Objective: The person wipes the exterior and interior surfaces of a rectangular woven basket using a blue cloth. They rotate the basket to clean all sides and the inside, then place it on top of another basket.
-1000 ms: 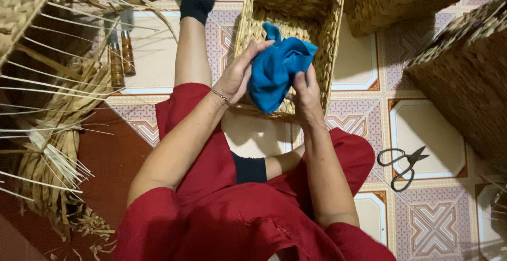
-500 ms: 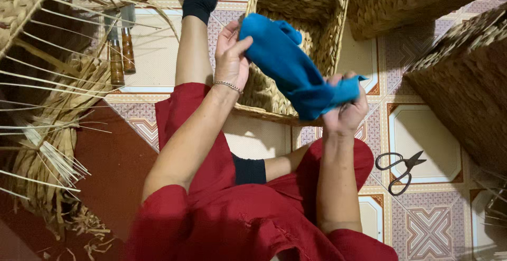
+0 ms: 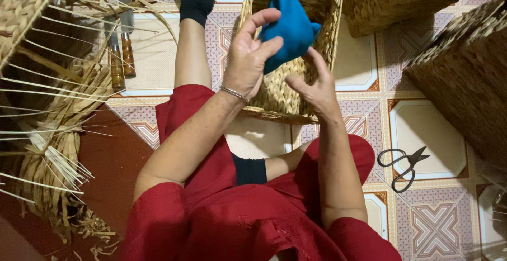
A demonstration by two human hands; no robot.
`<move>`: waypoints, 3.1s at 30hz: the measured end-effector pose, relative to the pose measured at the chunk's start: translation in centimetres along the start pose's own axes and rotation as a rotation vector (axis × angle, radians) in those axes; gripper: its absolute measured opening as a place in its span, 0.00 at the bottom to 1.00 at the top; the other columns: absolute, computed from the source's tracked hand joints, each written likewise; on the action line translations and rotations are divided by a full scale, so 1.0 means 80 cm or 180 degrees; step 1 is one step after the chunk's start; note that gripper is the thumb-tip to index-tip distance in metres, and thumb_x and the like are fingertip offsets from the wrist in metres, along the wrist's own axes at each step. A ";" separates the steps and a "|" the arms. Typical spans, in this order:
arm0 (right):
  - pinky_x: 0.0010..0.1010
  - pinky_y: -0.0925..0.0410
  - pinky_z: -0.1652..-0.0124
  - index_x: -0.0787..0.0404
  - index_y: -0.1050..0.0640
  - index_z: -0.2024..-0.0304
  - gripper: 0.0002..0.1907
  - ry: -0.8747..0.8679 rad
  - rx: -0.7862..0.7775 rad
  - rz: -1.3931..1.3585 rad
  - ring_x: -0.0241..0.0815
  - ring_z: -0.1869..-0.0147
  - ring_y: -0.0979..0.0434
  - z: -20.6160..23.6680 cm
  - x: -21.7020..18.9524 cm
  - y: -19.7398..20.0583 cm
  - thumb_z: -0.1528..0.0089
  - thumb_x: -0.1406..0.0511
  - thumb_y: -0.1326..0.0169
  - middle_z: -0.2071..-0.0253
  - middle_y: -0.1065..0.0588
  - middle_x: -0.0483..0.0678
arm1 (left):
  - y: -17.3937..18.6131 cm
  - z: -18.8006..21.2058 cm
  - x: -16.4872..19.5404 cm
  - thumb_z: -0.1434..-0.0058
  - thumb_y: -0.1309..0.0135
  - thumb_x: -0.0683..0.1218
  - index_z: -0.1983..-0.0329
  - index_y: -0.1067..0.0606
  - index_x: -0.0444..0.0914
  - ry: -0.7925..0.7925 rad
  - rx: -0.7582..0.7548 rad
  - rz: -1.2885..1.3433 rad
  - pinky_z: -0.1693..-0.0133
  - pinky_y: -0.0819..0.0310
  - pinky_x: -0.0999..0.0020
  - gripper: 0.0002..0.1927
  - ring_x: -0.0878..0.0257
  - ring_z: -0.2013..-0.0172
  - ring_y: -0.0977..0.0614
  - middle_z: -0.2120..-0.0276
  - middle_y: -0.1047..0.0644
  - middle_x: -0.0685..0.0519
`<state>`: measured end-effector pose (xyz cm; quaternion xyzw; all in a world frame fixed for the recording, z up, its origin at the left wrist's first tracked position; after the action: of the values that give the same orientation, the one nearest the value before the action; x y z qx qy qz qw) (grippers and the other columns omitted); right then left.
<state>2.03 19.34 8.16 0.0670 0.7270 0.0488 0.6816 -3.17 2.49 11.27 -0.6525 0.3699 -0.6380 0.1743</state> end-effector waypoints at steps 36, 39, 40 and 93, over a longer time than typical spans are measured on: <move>0.32 0.22 0.47 0.65 0.29 0.35 0.27 0.0498 0.0931 0.0474 0.42 0.45 0.17 0.015 -0.057 0.052 0.32 0.61 0.36 0.42 0.24 0.55 | 0.067 0.027 -0.051 0.42 0.33 0.45 0.29 0.45 0.31 0.0417 0.0063 -0.2134 0.40 0.23 0.65 0.44 0.57 0.42 0.22 0.39 0.28 0.44; 0.37 0.27 0.42 0.64 0.44 0.25 0.40 0.0595 0.0576 0.0481 0.51 0.33 0.28 0.044 -0.046 0.010 0.33 0.62 0.39 0.28 0.38 0.60 | 0.053 0.046 -0.064 0.37 0.35 0.41 0.27 0.44 0.29 0.0072 -0.0120 -0.2228 0.36 0.28 0.65 0.41 0.57 0.39 0.25 0.37 0.29 0.45; 0.41 0.32 0.33 0.64 0.48 0.23 0.42 0.0890 0.0421 0.0844 0.56 0.27 0.34 0.050 -0.045 -0.007 0.32 0.64 0.39 0.25 0.42 0.61 | 0.043 0.053 -0.070 0.36 0.35 0.39 0.26 0.46 0.29 -0.0026 -0.0344 -0.2213 0.34 0.31 0.64 0.41 0.57 0.36 0.28 0.35 0.32 0.45; 0.34 0.26 0.49 0.66 0.33 0.35 0.24 -0.0485 0.1665 -0.2781 0.45 0.49 0.22 0.217 0.154 0.117 0.30 0.67 0.41 0.46 0.25 0.53 | 0.045 0.153 -0.126 0.37 0.38 0.44 0.59 0.23 0.37 -0.0603 -0.1890 -0.5026 0.55 0.27 0.58 0.08 0.53 0.57 0.22 0.64 0.25 0.48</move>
<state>18.87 30.24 -3.59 -0.0714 0.6234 -0.4290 0.6498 8.52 4.25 0.11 -0.7887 -0.0582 -0.3915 -0.4705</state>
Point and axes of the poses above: each hand's wrist, its own z-axis away from the middle knuckle, its own y-axis out of the back of the hand, x = y × z, the point moved 5 cm from there along -z, towards the middle knuckle
